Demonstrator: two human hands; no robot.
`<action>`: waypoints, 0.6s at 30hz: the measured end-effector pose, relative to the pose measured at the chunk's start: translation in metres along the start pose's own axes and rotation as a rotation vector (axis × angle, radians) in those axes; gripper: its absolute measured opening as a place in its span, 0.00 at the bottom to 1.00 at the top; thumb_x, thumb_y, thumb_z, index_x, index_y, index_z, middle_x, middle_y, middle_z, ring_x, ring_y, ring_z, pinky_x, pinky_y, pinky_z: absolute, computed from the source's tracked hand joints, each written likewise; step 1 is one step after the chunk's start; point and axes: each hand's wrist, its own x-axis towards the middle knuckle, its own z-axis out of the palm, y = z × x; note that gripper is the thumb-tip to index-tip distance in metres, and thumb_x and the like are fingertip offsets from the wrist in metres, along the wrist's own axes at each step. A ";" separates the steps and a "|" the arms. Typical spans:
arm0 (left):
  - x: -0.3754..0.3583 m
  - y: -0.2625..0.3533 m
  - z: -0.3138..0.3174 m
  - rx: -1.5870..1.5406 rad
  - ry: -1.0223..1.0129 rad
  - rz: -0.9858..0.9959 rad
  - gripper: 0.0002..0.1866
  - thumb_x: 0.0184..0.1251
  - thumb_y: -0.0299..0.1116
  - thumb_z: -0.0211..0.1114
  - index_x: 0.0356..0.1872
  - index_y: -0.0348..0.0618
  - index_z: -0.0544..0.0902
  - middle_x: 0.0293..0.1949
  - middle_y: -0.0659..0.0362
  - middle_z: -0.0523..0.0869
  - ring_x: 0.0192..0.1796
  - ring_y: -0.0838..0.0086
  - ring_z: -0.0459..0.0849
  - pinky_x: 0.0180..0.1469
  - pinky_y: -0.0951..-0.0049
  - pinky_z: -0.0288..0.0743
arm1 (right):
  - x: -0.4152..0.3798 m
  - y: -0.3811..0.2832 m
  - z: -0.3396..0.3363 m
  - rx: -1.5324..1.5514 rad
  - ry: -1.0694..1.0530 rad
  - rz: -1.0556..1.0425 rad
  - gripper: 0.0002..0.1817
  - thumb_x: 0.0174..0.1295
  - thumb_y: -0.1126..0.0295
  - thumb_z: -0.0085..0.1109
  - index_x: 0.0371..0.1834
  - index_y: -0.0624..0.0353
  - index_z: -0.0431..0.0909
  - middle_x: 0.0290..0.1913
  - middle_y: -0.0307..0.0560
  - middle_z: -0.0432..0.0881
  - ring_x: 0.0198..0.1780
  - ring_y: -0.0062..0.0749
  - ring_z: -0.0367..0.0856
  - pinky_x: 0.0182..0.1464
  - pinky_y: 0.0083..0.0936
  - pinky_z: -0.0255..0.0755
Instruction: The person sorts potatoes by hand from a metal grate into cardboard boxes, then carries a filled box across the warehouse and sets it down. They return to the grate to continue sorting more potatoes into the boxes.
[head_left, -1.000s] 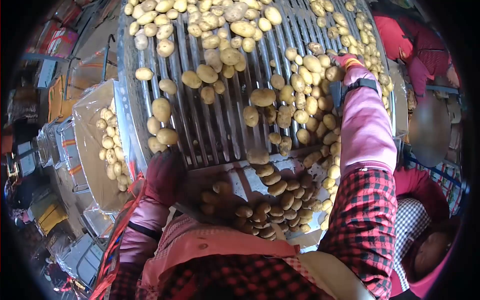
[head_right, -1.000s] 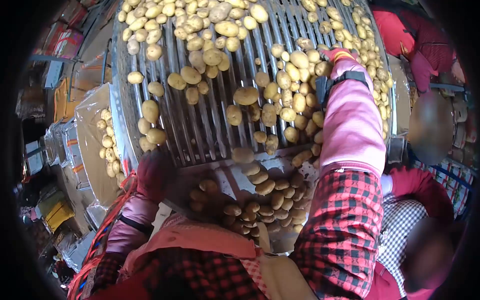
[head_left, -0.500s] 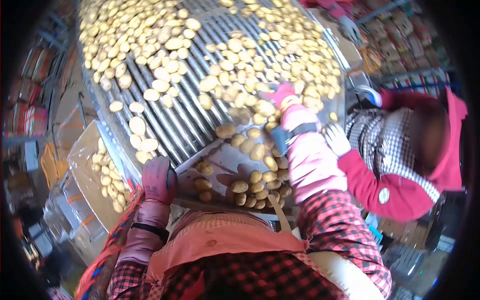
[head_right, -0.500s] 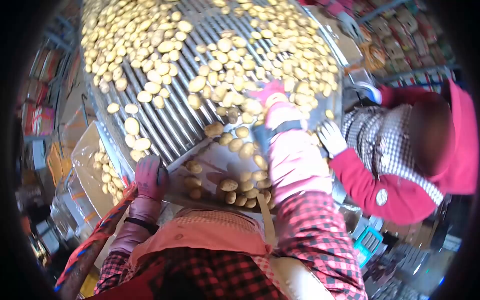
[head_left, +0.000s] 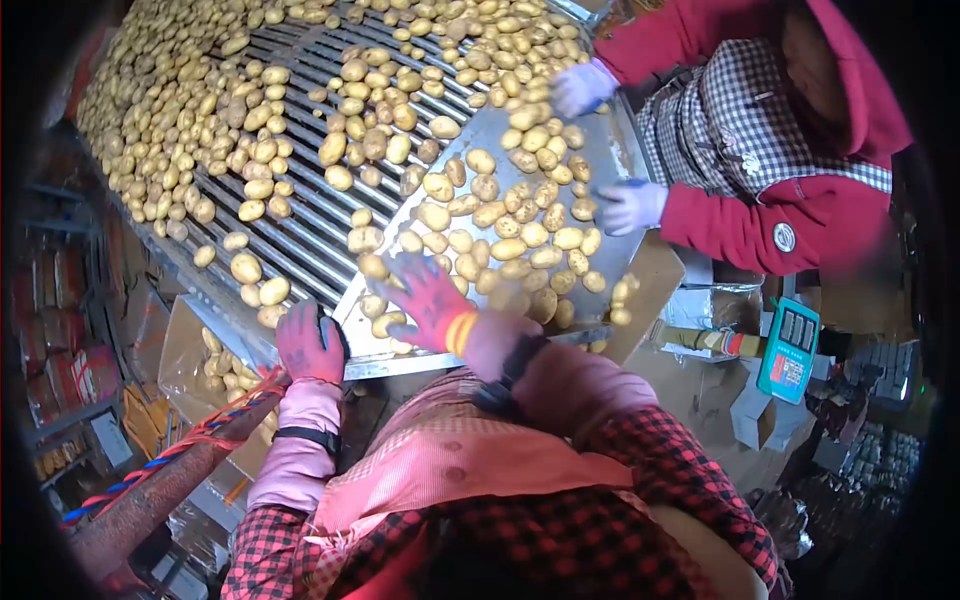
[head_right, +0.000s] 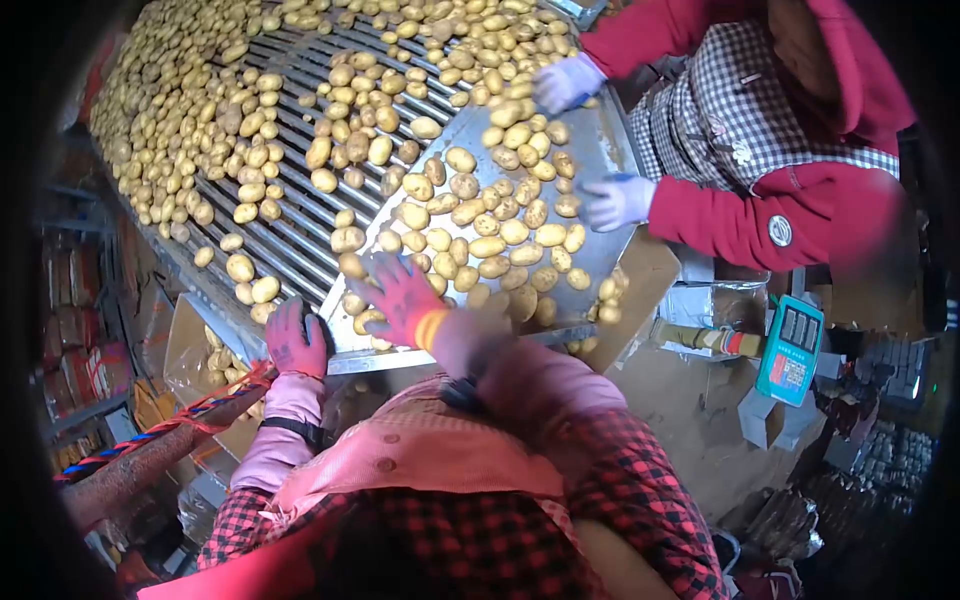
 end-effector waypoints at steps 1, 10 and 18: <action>-0.001 0.000 0.000 0.002 -0.007 -0.003 0.22 0.60 0.36 0.60 0.54 0.36 0.77 0.52 0.44 0.79 0.58 0.50 0.74 0.66 0.52 0.61 | -0.017 0.004 -0.003 0.101 0.042 -0.074 0.37 0.59 0.48 0.57 0.72 0.47 0.61 0.71 0.56 0.61 0.72 0.52 0.58 0.71 0.51 0.51; 0.001 0.004 -0.001 -0.005 -0.010 0.004 0.20 0.60 0.35 0.60 0.51 0.36 0.78 0.51 0.45 0.80 0.55 0.51 0.76 0.64 0.53 0.64 | -0.110 0.076 -0.036 0.210 0.207 0.390 0.29 0.55 0.62 0.63 0.61 0.59 0.71 0.62 0.57 0.72 0.64 0.52 0.70 0.65 0.42 0.65; 0.002 0.003 -0.001 -0.007 -0.012 0.001 0.19 0.60 0.34 0.60 0.52 0.39 0.78 0.52 0.47 0.81 0.56 0.52 0.76 0.64 0.52 0.64 | -0.075 0.035 -0.029 0.034 0.089 -0.084 0.33 0.51 0.59 0.64 0.61 0.58 0.71 0.62 0.55 0.70 0.65 0.50 0.67 0.62 0.44 0.66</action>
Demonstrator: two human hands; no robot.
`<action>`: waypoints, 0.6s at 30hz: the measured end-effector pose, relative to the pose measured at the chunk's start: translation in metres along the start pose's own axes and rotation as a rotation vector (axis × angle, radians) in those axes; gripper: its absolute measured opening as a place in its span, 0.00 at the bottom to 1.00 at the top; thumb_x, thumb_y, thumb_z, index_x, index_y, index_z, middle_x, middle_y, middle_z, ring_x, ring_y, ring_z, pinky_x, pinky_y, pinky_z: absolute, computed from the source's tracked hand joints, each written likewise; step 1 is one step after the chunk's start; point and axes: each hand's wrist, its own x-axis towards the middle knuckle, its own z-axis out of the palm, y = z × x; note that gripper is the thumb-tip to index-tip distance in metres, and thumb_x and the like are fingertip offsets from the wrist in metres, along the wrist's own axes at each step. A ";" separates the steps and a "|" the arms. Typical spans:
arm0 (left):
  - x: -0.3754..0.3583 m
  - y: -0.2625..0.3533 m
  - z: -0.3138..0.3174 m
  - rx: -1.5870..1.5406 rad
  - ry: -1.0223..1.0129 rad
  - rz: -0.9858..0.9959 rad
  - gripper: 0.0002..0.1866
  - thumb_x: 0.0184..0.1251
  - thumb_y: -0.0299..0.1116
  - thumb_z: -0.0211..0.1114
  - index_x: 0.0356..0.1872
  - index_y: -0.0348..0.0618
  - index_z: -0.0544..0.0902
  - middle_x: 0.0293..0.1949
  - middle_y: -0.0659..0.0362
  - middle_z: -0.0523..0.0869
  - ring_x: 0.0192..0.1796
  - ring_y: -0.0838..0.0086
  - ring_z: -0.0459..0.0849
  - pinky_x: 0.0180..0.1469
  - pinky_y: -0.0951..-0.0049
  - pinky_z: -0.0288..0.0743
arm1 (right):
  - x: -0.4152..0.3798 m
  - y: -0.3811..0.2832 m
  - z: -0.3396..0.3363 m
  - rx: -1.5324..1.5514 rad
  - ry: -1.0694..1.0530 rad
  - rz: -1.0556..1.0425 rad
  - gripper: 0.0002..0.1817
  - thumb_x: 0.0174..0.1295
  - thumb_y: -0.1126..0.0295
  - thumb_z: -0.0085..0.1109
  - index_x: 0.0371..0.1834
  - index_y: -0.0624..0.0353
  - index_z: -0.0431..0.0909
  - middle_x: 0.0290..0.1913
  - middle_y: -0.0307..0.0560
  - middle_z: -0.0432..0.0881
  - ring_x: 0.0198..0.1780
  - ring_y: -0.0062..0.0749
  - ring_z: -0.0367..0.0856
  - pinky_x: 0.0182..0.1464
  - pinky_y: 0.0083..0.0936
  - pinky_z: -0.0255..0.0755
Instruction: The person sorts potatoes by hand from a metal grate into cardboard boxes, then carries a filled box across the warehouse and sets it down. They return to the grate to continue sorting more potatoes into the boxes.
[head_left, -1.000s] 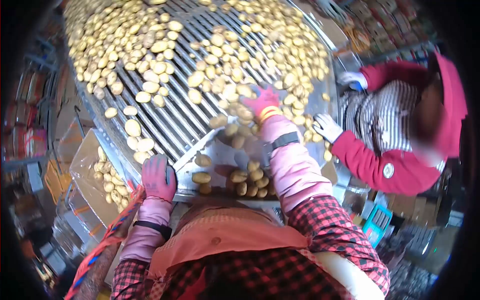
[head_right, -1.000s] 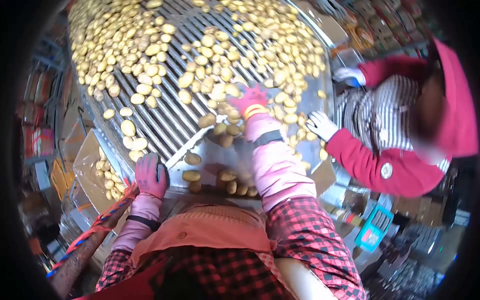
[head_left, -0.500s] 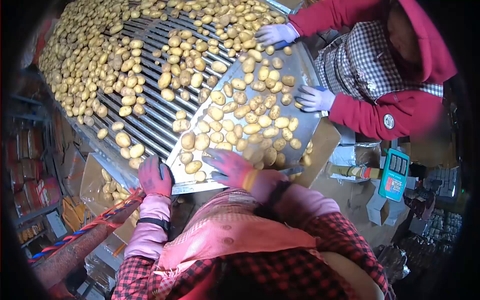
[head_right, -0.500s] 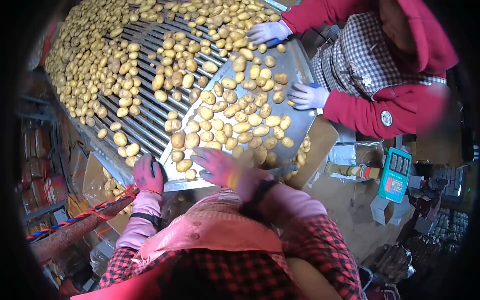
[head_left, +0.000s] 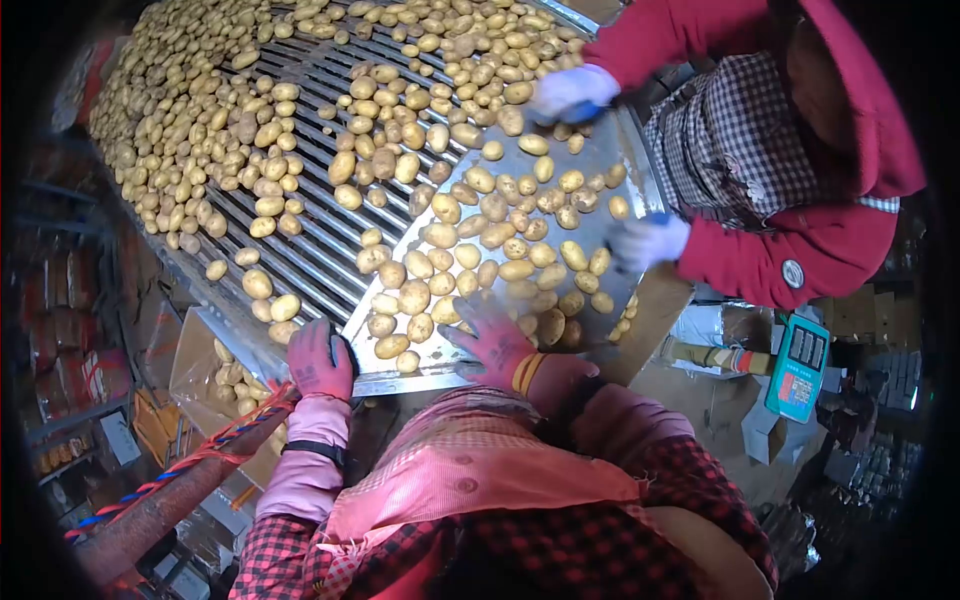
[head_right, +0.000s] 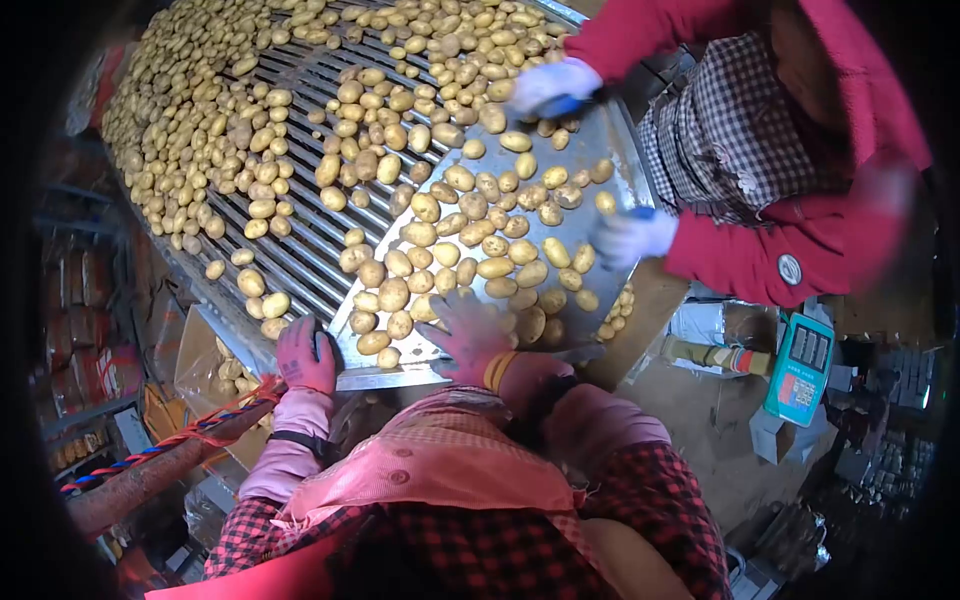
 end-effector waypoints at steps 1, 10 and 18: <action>-0.001 0.000 0.000 0.002 0.002 -0.005 0.19 0.61 0.34 0.60 0.53 0.40 0.79 0.52 0.48 0.81 0.57 0.52 0.77 0.64 0.52 0.64 | 0.004 0.007 0.004 0.059 -0.025 -0.070 0.33 0.51 0.59 0.64 0.62 0.57 0.71 0.63 0.55 0.70 0.65 0.50 0.67 0.62 0.45 0.66; 0.008 0.007 -0.009 -0.061 0.019 -0.028 0.18 0.59 0.32 0.60 0.50 0.37 0.78 0.48 0.47 0.80 0.53 0.49 0.76 0.61 0.51 0.65 | 0.055 0.104 0.015 0.249 0.265 0.228 0.26 0.59 0.61 0.59 0.59 0.61 0.72 0.58 0.59 0.75 0.61 0.57 0.71 0.61 0.41 0.69; 0.006 0.000 -0.006 -0.076 -0.036 -0.065 0.20 0.57 0.33 0.61 0.51 0.38 0.78 0.50 0.45 0.79 0.54 0.47 0.76 0.62 0.50 0.65 | 0.209 0.201 -0.022 -0.220 0.093 0.724 0.36 0.52 0.47 0.64 0.67 0.39 0.69 0.59 0.51 0.78 0.61 0.45 0.76 0.61 0.39 0.68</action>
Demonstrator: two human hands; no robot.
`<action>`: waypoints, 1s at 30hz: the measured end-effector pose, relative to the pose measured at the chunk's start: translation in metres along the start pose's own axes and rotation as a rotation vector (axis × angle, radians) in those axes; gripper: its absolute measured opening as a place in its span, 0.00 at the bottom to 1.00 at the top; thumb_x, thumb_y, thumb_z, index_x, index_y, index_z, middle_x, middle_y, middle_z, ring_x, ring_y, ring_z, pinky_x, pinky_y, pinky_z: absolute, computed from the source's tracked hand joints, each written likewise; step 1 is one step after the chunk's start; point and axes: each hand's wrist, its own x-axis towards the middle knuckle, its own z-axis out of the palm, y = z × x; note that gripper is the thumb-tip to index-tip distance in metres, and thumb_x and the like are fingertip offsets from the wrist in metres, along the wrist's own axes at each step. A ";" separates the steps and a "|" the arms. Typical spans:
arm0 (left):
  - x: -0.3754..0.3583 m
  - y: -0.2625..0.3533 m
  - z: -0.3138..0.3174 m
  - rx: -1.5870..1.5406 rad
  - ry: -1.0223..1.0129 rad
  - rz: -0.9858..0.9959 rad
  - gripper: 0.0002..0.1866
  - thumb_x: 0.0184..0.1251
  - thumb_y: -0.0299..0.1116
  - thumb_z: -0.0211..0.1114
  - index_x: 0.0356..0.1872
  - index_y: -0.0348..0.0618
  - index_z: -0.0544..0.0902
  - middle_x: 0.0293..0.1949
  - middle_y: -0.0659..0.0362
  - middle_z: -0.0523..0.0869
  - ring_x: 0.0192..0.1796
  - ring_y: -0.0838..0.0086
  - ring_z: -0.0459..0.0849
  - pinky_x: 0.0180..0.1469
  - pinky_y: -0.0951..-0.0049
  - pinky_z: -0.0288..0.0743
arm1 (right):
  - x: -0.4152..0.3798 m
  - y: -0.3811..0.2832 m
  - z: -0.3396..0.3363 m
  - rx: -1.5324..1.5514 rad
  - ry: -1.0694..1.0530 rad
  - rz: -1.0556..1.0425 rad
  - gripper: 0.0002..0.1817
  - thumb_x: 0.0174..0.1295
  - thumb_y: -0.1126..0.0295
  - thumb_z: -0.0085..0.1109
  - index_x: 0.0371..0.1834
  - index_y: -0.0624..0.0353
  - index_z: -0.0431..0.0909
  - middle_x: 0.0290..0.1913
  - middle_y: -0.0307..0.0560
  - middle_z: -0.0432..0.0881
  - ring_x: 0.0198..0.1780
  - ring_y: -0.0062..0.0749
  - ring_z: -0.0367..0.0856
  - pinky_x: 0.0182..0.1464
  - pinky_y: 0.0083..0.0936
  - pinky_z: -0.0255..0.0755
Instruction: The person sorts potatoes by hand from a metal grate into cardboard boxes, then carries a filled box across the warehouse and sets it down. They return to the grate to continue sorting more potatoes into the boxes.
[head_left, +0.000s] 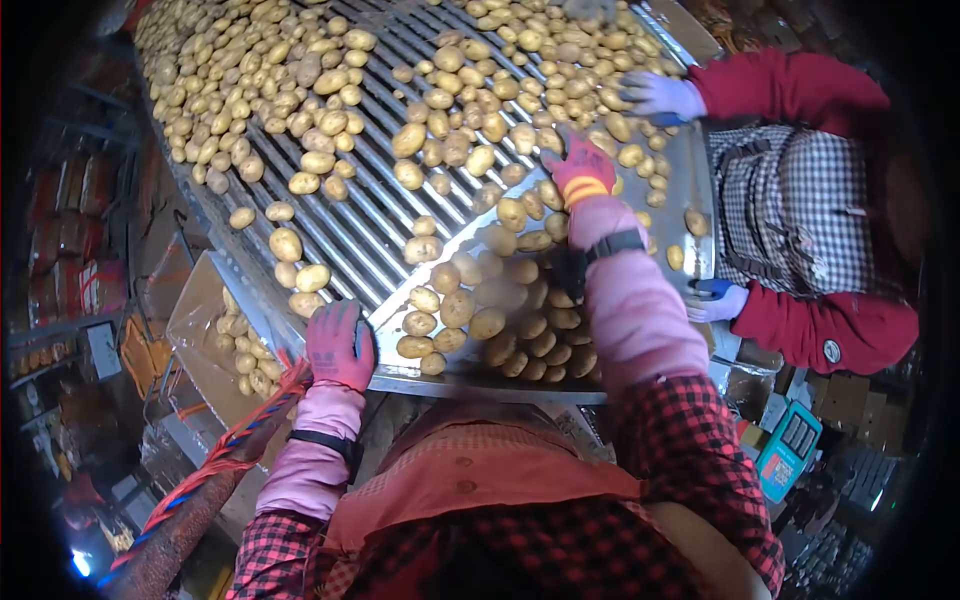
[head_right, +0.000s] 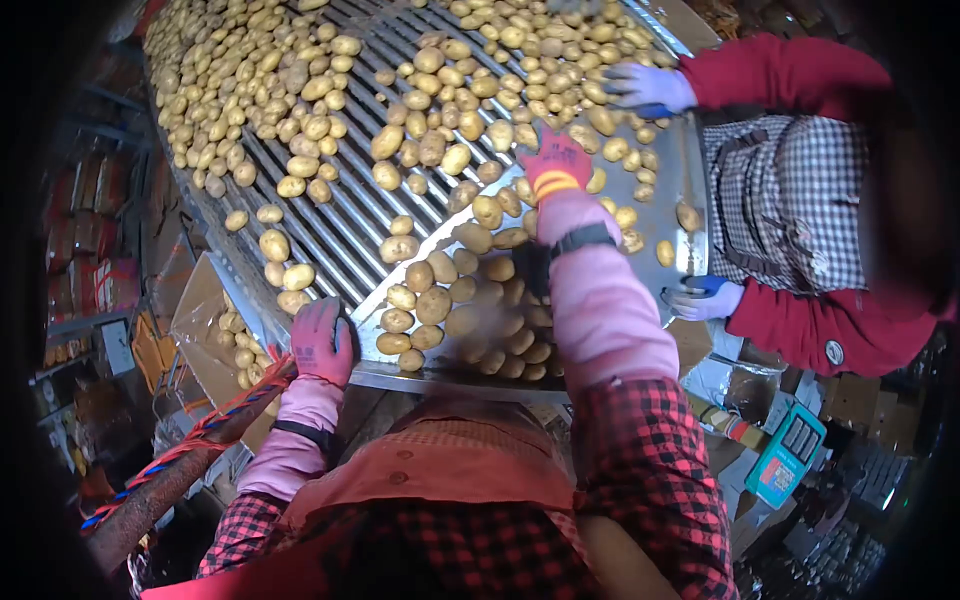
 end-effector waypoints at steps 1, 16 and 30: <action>-0.001 -0.001 0.001 0.000 0.003 0.007 0.20 0.57 0.33 0.61 0.51 0.38 0.78 0.50 0.45 0.80 0.54 0.47 0.76 0.62 0.50 0.65 | 0.012 -0.004 0.004 -0.071 -0.114 0.048 0.37 0.51 0.47 0.65 0.67 0.39 0.69 0.60 0.51 0.78 0.61 0.44 0.76 0.61 0.38 0.69; -0.001 0.014 -0.002 -0.126 0.068 0.043 0.19 0.63 0.32 0.58 0.55 0.37 0.77 0.50 0.46 0.81 0.52 0.52 0.78 0.59 0.58 0.69 | -0.134 -0.028 -0.050 1.409 -0.625 0.063 0.32 0.69 0.41 0.45 0.64 0.53 0.72 0.49 0.52 0.82 0.47 0.33 0.82 0.43 0.27 0.74; -0.028 0.111 -0.005 -1.614 -1.310 -0.686 0.22 0.78 0.48 0.48 0.54 0.40 0.78 0.44 0.58 0.85 0.46 0.74 0.82 0.52 0.74 0.75 | -0.351 -0.048 -0.048 0.456 -0.392 -0.241 0.27 0.59 0.45 0.57 0.50 0.57 0.77 0.41 0.57 0.84 0.43 0.53 0.83 0.46 0.43 0.75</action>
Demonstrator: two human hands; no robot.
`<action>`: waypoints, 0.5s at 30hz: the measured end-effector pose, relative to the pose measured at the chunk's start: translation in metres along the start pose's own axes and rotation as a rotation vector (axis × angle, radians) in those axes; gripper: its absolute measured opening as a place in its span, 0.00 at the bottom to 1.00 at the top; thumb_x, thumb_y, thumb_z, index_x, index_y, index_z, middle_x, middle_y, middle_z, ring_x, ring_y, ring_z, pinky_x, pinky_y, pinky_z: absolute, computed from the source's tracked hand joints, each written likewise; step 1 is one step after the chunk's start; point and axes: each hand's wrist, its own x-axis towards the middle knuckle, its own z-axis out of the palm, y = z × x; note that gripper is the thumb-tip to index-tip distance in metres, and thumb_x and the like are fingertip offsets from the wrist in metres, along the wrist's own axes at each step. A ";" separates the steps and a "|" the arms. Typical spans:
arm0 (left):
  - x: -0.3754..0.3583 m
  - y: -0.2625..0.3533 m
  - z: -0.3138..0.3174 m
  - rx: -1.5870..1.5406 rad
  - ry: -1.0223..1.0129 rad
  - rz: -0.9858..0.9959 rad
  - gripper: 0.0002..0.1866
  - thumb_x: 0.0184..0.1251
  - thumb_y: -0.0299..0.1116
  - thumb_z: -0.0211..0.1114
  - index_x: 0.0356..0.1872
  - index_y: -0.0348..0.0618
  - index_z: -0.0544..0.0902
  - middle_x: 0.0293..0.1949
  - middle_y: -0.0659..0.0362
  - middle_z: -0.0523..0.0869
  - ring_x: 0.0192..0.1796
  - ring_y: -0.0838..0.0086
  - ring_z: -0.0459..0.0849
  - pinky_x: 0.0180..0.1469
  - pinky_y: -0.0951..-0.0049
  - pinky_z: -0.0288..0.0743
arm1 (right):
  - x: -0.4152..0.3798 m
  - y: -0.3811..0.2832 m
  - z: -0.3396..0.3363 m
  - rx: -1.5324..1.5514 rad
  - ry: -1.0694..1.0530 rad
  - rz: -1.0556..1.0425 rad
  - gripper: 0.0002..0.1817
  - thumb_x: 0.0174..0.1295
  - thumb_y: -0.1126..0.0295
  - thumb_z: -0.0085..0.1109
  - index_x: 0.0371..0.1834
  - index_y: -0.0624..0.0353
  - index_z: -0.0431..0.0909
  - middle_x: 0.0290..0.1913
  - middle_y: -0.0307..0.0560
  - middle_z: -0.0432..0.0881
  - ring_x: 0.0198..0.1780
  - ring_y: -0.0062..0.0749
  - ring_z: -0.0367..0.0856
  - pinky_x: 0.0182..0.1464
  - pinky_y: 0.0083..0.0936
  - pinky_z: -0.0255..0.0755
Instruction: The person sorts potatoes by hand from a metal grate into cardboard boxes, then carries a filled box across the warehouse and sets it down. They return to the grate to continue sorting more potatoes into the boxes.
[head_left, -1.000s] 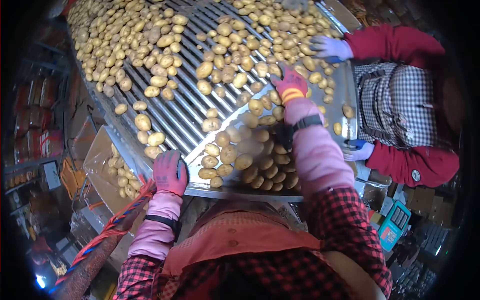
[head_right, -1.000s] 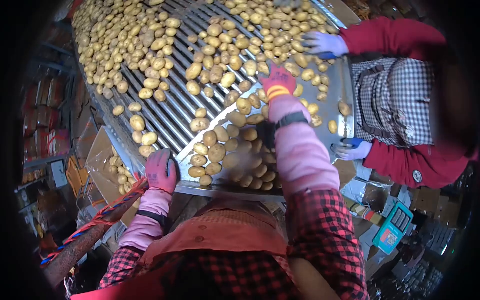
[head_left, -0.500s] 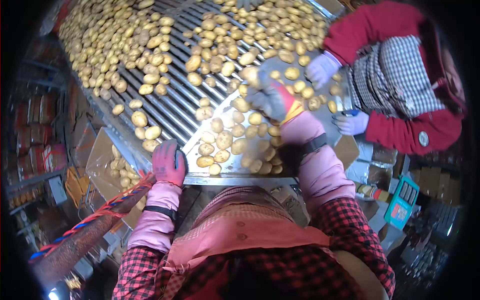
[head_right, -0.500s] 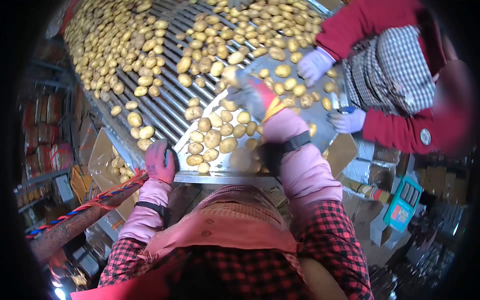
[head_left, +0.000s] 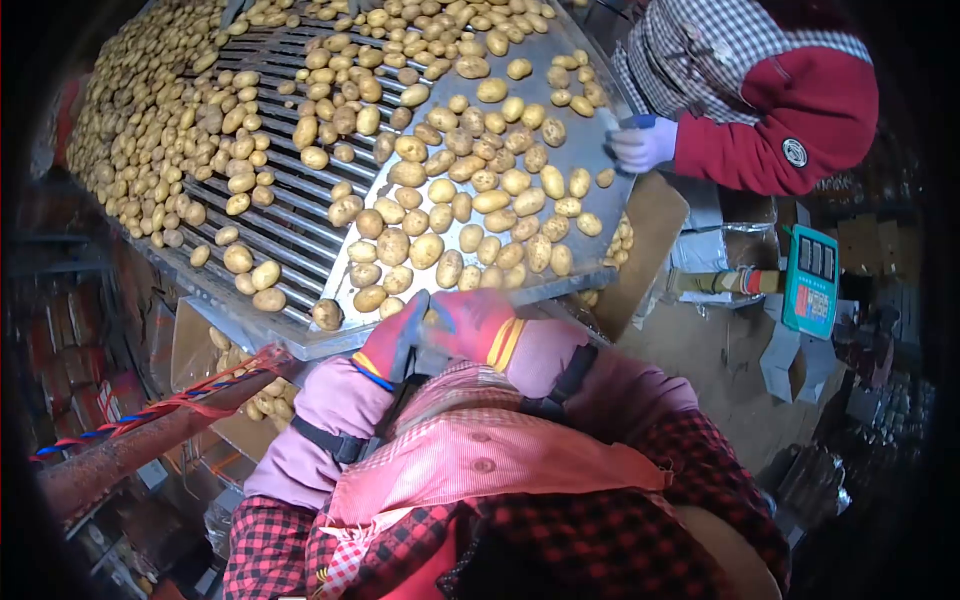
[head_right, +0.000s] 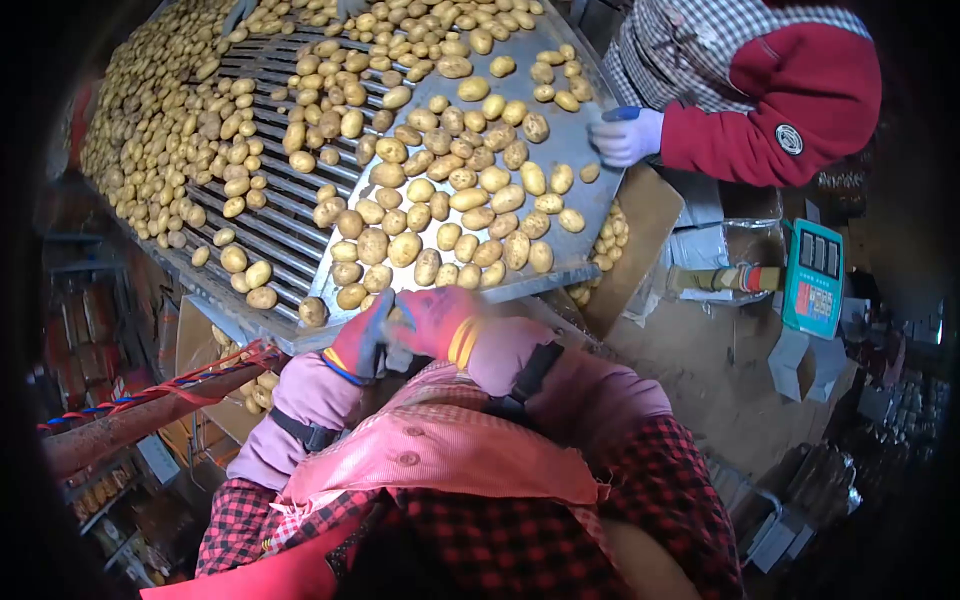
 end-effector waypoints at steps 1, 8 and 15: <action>0.013 -0.010 -0.002 0.198 0.141 0.160 0.22 0.78 0.48 0.48 0.53 0.40 0.79 0.44 0.59 0.85 0.45 0.74 0.81 0.52 0.74 0.75 | 0.002 0.003 -0.007 0.086 0.000 0.073 0.27 0.62 0.45 0.54 0.51 0.56 0.78 0.43 0.58 0.83 0.44 0.53 0.82 0.48 0.41 0.75; 0.037 -0.022 0.046 0.682 0.525 0.478 0.23 0.74 0.44 0.54 0.61 0.38 0.75 0.46 0.54 0.86 0.50 0.70 0.84 0.55 0.72 0.74 | 0.005 0.078 0.081 0.450 0.341 0.172 0.18 0.65 0.58 0.53 0.51 0.57 0.79 0.41 0.55 0.85 0.44 0.51 0.83 0.48 0.39 0.76; 0.006 0.014 0.054 1.221 0.295 0.558 0.30 0.63 0.44 0.67 0.63 0.41 0.73 0.44 0.49 0.88 0.49 0.61 0.87 0.53 0.67 0.77 | -0.065 0.092 -0.026 0.418 -0.202 0.027 0.18 0.63 0.61 0.55 0.53 0.59 0.77 0.49 0.56 0.79 0.51 0.50 0.78 0.51 0.41 0.72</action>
